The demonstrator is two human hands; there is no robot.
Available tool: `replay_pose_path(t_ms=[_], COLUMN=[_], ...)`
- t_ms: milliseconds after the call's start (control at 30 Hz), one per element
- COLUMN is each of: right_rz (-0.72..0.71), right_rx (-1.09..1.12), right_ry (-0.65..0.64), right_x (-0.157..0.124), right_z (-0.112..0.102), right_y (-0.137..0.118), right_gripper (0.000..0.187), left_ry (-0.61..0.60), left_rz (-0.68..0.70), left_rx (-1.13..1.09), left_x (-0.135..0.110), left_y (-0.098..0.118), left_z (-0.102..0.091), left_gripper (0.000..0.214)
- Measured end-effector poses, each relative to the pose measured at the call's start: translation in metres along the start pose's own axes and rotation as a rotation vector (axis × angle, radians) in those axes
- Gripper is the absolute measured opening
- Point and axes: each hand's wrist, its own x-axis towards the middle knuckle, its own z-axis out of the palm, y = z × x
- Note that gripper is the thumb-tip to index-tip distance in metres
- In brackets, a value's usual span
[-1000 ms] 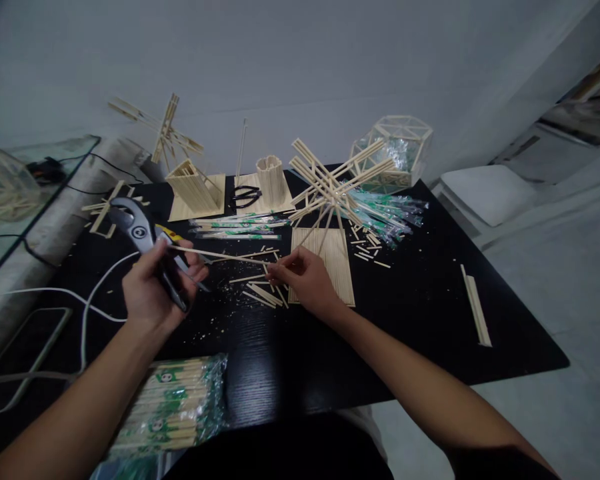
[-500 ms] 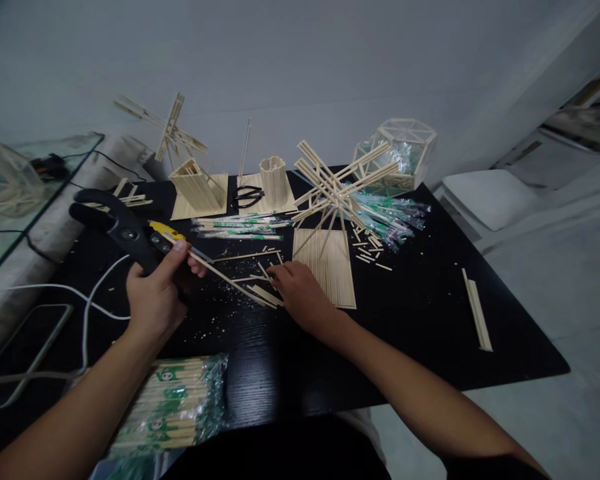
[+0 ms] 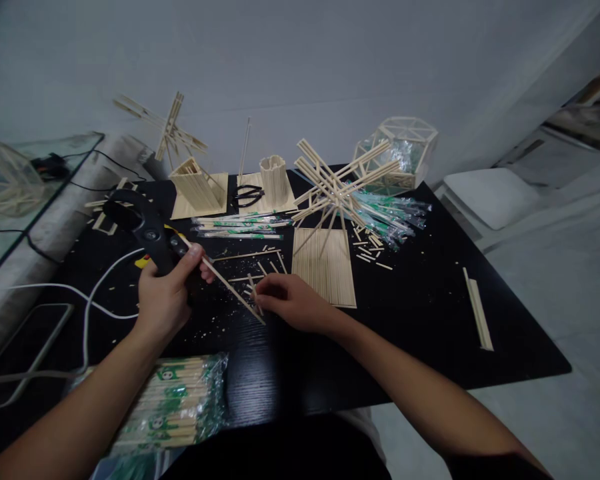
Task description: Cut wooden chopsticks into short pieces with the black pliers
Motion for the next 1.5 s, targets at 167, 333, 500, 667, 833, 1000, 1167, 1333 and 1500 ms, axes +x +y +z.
replay_pose_path(t_ms=[167,333,500,667,833,1000,1167,1333,1500], right_rz=[0.057,0.092,0.102,0.135,0.168,0.185,0.213,0.208,0.183], right_rx=[0.141,0.243,0.238,0.308,0.348,0.357,0.345,0.383,0.463], right_ry=[-0.126,-0.171,-0.208,-0.267,-0.290,-0.300,-0.297,-0.262,-0.049], right_x=[0.000,0.001,0.000,0.000,0.000,-0.001,-0.002,-0.002,0.002], right_z=[0.003,0.004,0.003,0.005,0.006,0.006,0.009,0.008,0.000], right_y=[0.001,0.009,0.009,0.010,0.011,0.011,0.010,0.003,0.000], right_gripper=[0.017,0.025,0.028,0.030,0.032,0.031,0.034,0.030,0.030], left_ry=[-0.030,-0.088,-0.109,-0.096,-0.092,-0.090,-0.080,-0.079,-0.173], left_rz=[0.000,0.036,0.032,0.040,0.053,0.046,0.040,0.058,0.087], left_rx=[0.062,0.193,0.256,0.279,0.300,0.322,0.347,0.295,0.368], left_x=[-0.001,-0.002,-0.003,-0.002,-0.002,-0.003,-0.004,-0.007,-0.012], left_y=[-0.003,-0.004,-0.004,-0.004,-0.004,-0.005,-0.005,-0.004,-0.002], left_z=[-0.002,-0.003,-0.005,-0.005,-0.005,-0.004,-0.002,0.000,-0.001], left_gripper=[0.026,0.032,0.032,0.034,0.031,0.032,0.034,0.024,0.031])
